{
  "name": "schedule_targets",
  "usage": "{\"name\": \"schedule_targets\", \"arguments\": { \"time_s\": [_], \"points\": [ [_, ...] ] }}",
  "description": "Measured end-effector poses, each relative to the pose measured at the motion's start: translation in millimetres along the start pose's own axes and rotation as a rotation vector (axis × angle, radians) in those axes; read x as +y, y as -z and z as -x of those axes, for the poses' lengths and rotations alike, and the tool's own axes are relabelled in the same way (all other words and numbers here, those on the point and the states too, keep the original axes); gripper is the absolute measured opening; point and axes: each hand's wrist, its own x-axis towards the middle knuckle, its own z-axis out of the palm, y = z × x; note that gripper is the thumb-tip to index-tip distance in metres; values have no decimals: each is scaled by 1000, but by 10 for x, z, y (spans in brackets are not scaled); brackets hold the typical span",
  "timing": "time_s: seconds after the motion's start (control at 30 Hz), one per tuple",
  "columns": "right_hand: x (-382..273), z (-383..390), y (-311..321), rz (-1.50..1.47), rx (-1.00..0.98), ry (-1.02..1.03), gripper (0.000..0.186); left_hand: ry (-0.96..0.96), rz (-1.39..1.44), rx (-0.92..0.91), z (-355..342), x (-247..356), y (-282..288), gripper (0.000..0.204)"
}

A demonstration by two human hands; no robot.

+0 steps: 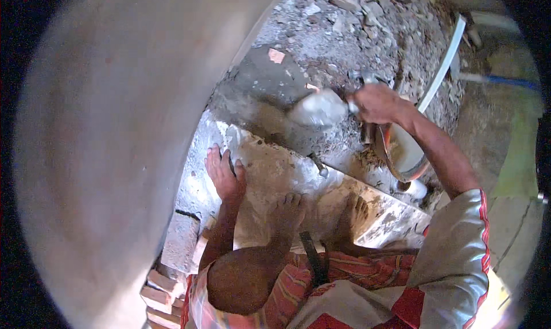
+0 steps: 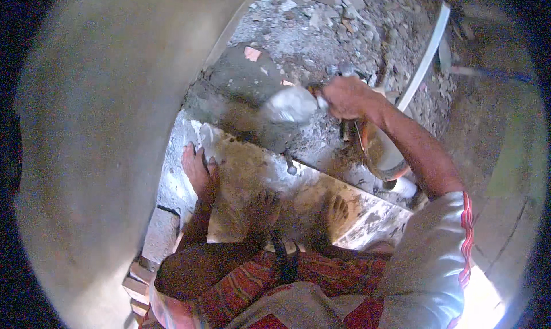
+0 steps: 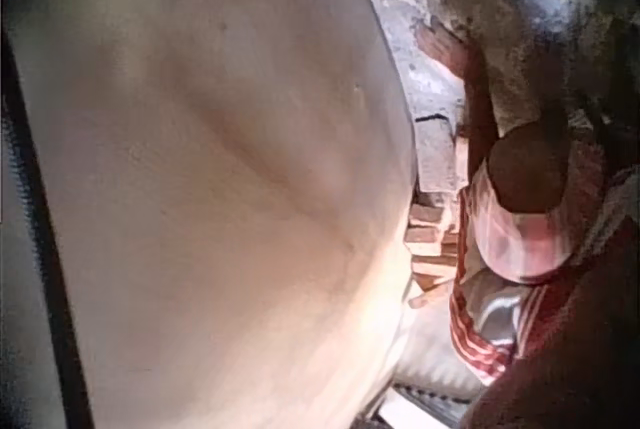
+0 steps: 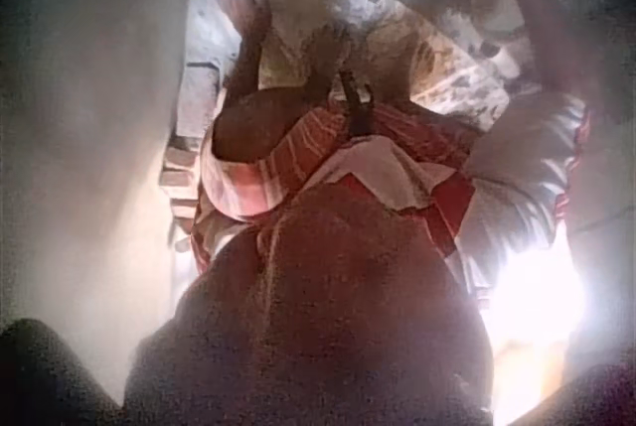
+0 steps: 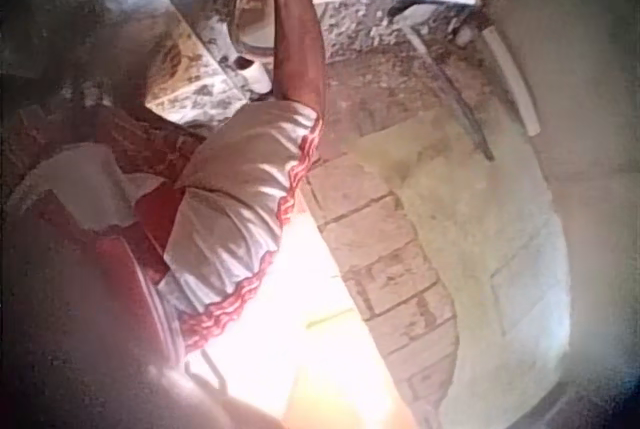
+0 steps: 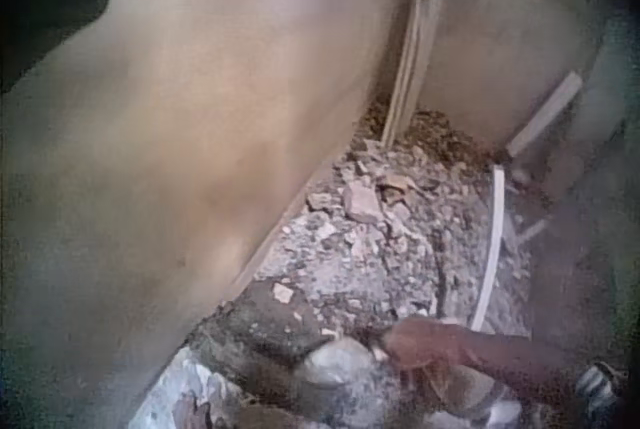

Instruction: The person mixes cement in a bucket using a metal pole, measures a floor area with a tape measure, and applies mortar to a surface with a trowel.

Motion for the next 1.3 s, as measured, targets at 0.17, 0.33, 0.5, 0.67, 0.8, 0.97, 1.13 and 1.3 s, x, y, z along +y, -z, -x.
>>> {"name": "schedule_targets", "arguments": {
  "time_s": [0.17, 0.33, 0.5, 0.67, 0.8, 0.97, 1.13, 1.3],
  "points": [
    [-69, -728, -277, -236, 161, -118, 28, -32, -36, 6, -17, 5, 4, 41],
    [-353, -1197, -638, -360, 174, -72, 34, -65, -67, -13, -31, -1, 4, 41],
    [-406, -1244, -763, -352, 219, -37, 31, -107, -74, 7, -35, 3, 8, 41],
    [-427, -903, -888, -388, 425, 9, 34, -65, -78, -29, -21, -14, 5, 41],
    [-437, -706, -883, -282, 397, -76, 35, -112, -84, -4, -23, -22, 4, 41],
    [-419, -457, -888, -390, 289, -67, 34, -78, -116, -45, -32, 9, 31, 41],
    [-449, -236, -860, -486, 163, -156, 30, -83, -113, -57, -40, 49, 55, 41],
    [-397, -30, -823, -444, 203, -96, 35, -117, -70, 19, -39, 53, 33, 40]
  ]
}}
